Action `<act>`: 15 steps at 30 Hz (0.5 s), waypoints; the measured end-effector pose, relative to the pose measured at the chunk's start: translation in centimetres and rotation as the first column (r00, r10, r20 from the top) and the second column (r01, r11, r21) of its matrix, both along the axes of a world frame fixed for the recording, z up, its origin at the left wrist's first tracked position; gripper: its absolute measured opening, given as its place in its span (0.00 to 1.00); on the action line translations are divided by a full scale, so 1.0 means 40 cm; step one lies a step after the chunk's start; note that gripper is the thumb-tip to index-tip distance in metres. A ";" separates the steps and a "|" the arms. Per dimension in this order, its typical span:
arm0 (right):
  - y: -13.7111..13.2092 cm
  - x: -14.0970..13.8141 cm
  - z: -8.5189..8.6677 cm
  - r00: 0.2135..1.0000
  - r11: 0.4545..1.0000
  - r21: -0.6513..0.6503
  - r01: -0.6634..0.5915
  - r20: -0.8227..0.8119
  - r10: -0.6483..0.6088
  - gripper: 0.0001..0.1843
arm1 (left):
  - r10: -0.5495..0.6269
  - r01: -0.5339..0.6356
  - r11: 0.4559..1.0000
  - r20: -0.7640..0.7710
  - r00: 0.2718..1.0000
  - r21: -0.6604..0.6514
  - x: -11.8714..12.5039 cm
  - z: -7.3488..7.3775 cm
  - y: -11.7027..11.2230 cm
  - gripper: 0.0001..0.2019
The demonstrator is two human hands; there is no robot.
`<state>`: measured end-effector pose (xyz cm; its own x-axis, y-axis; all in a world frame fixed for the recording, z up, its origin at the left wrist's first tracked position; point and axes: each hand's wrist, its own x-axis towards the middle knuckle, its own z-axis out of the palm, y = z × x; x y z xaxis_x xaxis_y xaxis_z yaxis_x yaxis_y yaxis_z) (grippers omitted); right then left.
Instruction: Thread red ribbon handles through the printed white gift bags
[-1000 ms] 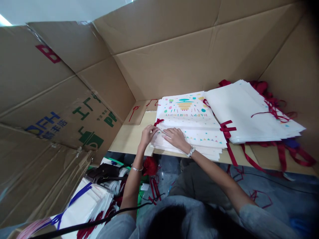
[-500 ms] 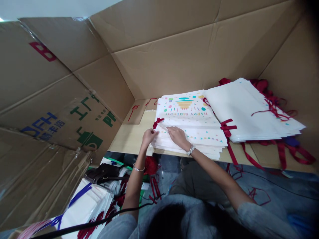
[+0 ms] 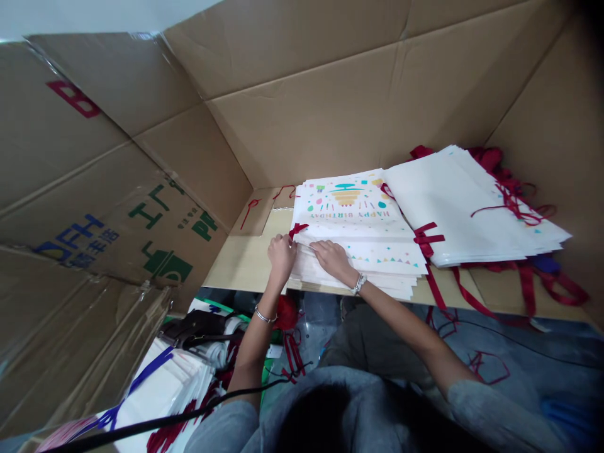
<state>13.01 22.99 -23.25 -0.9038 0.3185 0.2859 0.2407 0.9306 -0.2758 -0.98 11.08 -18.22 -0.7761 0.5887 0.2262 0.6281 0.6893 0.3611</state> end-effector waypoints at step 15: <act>0.012 -0.011 -0.006 0.998 0.999 -0.008 0.031 0.052 -0.030 0.22 | -0.017 -0.036 0.991 0.386 0.922 0.130 -0.060 -0.064 -0.075 0.17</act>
